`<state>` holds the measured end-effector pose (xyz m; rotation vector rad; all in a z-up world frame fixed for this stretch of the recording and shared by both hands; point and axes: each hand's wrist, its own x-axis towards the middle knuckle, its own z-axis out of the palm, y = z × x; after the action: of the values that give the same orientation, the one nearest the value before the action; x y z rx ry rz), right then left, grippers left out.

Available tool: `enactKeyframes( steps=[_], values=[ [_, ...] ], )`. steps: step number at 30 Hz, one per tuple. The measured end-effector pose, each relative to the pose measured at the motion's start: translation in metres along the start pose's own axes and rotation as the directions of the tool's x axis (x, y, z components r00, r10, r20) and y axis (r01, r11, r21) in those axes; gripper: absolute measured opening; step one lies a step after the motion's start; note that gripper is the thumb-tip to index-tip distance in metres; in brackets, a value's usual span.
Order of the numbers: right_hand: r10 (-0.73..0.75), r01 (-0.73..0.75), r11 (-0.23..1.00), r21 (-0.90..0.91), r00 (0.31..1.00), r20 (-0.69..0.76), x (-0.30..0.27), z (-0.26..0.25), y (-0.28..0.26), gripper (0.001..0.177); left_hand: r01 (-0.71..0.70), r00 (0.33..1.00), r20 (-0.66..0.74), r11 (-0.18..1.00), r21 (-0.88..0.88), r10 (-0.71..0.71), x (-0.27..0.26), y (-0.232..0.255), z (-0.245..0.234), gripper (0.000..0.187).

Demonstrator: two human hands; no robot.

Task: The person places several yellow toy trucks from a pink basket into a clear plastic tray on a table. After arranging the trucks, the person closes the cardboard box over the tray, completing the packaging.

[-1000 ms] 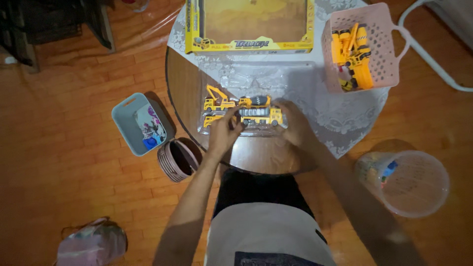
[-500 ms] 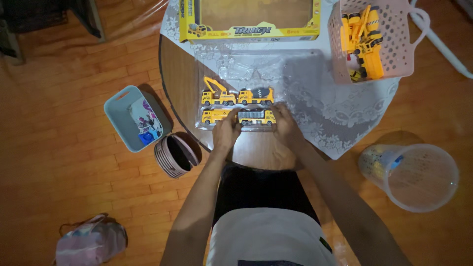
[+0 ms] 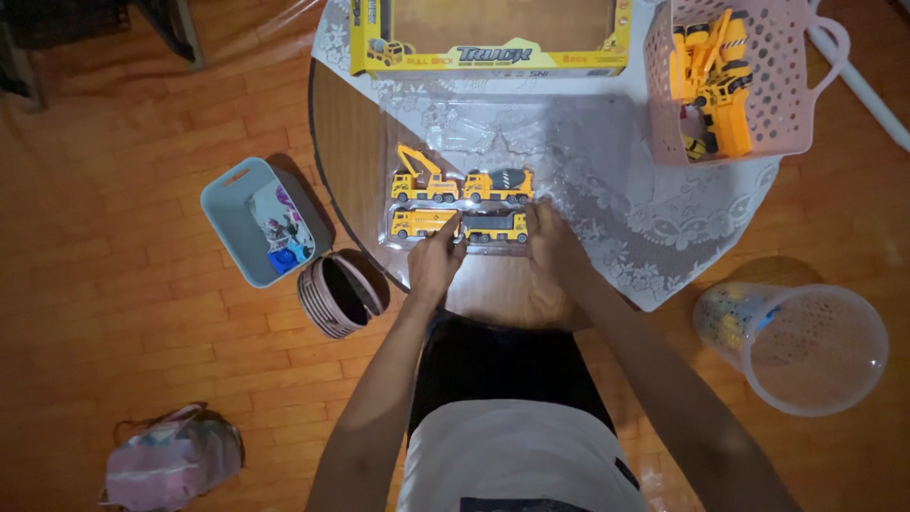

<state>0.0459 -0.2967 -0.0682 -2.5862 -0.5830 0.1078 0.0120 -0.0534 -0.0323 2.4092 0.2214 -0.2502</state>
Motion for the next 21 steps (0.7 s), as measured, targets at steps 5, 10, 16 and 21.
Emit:
enactKeyframes(
  steps=[5,10,16,21],
  values=[
    [-0.164,0.161,0.986,-0.047,0.984,-0.075,-0.004,-0.026,-0.008,0.069,-0.052,0.998,-0.02,0.998,-0.029,0.051,0.004,0.005,-0.002,0.05],
    [-0.049,0.065,0.976,0.209,0.996,-0.08,0.0,-0.074,-0.024,0.06,-0.038,0.999,-0.033,0.969,-0.243,0.031,0.002,0.032,-0.029,0.047],
    [-0.106,0.146,0.905,0.399,0.987,-0.12,0.011,-0.179,-0.047,0.061,-0.236,0.972,-0.135,0.767,-0.596,0.193,-0.002,0.065,-0.069,0.049],
    [-0.014,0.08,0.743,0.665,0.994,-0.104,0.019,-0.232,-0.08,0.06,-0.085,0.984,0.002,0.477,-0.875,0.178,-0.002,0.107,-0.093,0.059]
  ],
)
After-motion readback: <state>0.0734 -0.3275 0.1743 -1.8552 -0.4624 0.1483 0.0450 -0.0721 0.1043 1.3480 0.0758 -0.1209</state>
